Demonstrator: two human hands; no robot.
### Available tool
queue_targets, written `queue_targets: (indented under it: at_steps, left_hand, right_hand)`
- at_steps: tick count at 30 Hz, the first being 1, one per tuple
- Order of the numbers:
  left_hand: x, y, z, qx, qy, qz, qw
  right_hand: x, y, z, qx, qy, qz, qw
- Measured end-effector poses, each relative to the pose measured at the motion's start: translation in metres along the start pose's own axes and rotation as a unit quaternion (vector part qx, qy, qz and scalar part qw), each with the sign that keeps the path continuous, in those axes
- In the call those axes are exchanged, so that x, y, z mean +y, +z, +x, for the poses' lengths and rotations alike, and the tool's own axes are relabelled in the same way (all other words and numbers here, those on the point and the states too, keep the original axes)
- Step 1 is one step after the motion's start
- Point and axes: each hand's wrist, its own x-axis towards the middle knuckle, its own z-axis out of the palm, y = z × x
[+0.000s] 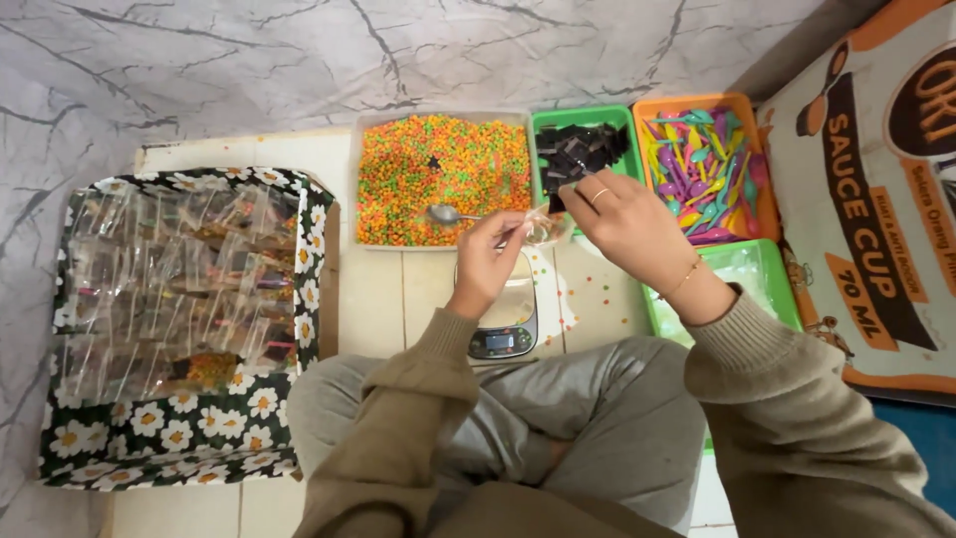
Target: Packaging sprinkles and other ingredients into small bags for food preparation, including weighing each portion on a digital scale.
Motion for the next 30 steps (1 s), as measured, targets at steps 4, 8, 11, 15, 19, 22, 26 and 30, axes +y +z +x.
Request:
queue_targets:
  at_steps: [4, 8, 11, 15, 19, 22, 26, 30]
  left_hand:
    - [-0.005, -0.002, -0.001, 0.008, 0.005, 0.018, 1.0]
    - [0.003, -0.002, 0.0, 0.01, 0.006, 0.004, 1.0]
    - [0.003, 0.003, -0.001, 0.004, 0.013, 0.0, 1.0]
    - [-0.004, 0.007, -0.005, 0.004, 0.001, 0.0, 1.0]
    - [-0.003, 0.012, -0.005, -0.001, -0.016, -0.007, 1.0]
    - [-0.008, 0.014, -0.01, 0.008, -0.045, -0.007, 0.999]
    - [-0.005, 0.023, -0.016, 0.014, -0.081, -0.065, 0.995]
    - [0.006, 0.029, -0.018, 0.023, -0.097, -0.085, 0.991]
  right_hand:
    - [0.004, -0.002, -0.004, 0.019, 0.03, 0.029, 0.999]
    - [0.0, -0.006, -0.004, -0.012, 0.022, 0.069, 0.997]
    - [0.0, 0.001, -0.005, -0.035, 0.017, 0.094, 0.995]
    - [0.006, 0.021, -0.008, -0.05, 0.093, 0.211, 0.972]
    - [0.018, 0.019, -0.006, -0.113, 0.168, 0.309, 0.929]
    - [0.02, 0.024, -0.012, -0.257, 0.19, 0.494, 0.808]
    - [0.018, 0.027, -0.015, -0.267, 0.227, 0.478, 0.806]
    - [0.011, 0.035, -0.028, -0.209, 0.255, 0.439, 0.836]
